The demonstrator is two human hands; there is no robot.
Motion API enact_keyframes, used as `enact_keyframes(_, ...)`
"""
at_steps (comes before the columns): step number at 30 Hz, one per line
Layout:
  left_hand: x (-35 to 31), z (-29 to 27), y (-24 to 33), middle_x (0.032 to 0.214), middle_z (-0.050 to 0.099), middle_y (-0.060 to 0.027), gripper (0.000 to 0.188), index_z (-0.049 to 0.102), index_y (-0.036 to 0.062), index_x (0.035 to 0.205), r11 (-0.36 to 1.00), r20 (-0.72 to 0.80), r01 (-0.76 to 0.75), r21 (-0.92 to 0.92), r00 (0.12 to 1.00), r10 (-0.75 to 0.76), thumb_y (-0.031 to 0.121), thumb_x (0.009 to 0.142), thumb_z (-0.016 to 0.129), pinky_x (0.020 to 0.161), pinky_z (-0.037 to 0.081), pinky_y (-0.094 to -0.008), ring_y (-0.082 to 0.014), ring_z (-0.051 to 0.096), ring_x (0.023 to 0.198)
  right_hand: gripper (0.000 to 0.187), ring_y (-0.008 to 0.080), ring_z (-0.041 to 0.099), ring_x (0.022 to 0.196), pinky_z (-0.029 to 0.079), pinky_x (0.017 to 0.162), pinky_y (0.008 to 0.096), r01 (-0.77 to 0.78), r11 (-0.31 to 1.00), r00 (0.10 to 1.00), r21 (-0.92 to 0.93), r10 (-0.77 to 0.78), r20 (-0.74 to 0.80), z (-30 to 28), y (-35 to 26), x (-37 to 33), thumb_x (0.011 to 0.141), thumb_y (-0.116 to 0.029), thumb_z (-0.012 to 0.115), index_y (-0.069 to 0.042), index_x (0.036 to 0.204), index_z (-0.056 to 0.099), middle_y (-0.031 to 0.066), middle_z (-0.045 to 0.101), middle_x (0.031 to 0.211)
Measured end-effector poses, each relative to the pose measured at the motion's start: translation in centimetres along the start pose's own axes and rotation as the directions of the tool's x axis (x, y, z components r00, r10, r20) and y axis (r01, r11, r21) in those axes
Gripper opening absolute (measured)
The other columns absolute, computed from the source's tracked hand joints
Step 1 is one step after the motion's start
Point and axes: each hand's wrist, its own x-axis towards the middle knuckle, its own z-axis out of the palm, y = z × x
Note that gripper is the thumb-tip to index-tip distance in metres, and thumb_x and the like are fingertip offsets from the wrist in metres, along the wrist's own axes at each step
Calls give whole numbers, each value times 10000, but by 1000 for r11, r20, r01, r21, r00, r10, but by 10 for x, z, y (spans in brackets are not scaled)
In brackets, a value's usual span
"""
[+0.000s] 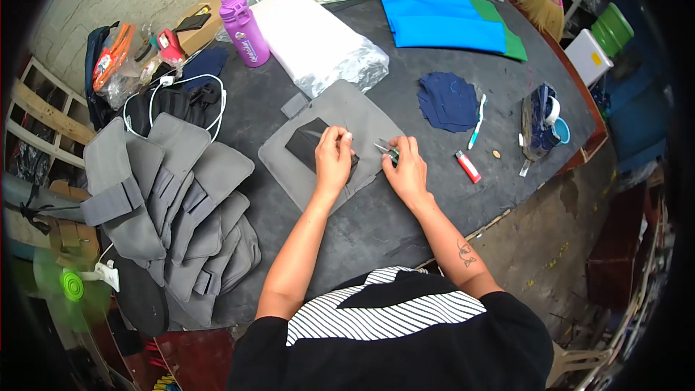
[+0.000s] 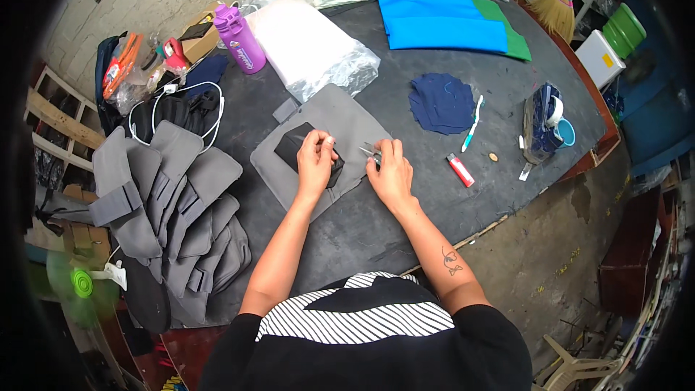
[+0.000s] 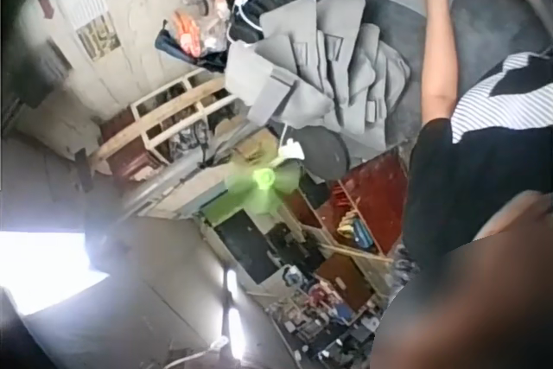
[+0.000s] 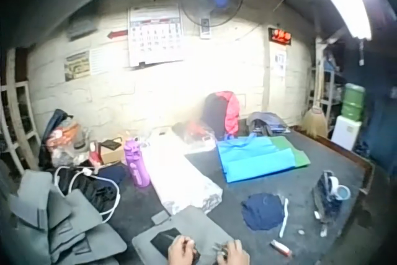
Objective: The recorder trims loose threads from a fabric pouch using a utility knife and a lighter to seal them, then cleans the surface with a brush.
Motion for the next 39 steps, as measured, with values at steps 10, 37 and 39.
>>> enact_keyframes(10, -16, 11, -15, 836, 572, -65, 137, 425, 35, 942, 982, -241, -174, -71, 958, 153, 153, 1010, 408, 432, 320, -200, -43, 394, 491, 392, 346, 499, 1001, 389, 835, 461, -302, 731, 950, -612, 286, -127, -88, 87, 5, 759, -219, 723, -54, 1085, 581, 147, 543, 1076)
enact_keyframes(37, -19, 5, -7, 811, 537, -91, 146, 358, 55, 973, 909, -357, -197, -366, 932, 59, 191, 1024, 350, 383, 308, -193, -61, 394, 439, 257, 326, 604, 694, 504, 603, 429, 225, 973, 935, -46, -202, 292, 15, -32, 2, 719, -149, 664, -18, 873, 505, 126, 481, 938)
enact_keyframes(39, -19, 5, -7, 808, 538, -89, 145, 359, 56, 973, 908, -352, -197, -369, 934, 60, 192, 1024, 352, 385, 313, -193, -62, 397, 442, 257, 327, 603, 698, 506, 606, 428, 218, 975, 936, -39, -197, 291, 17, -31, 2, 721, -152, 665, -15, 871, 508, 126, 479, 941)
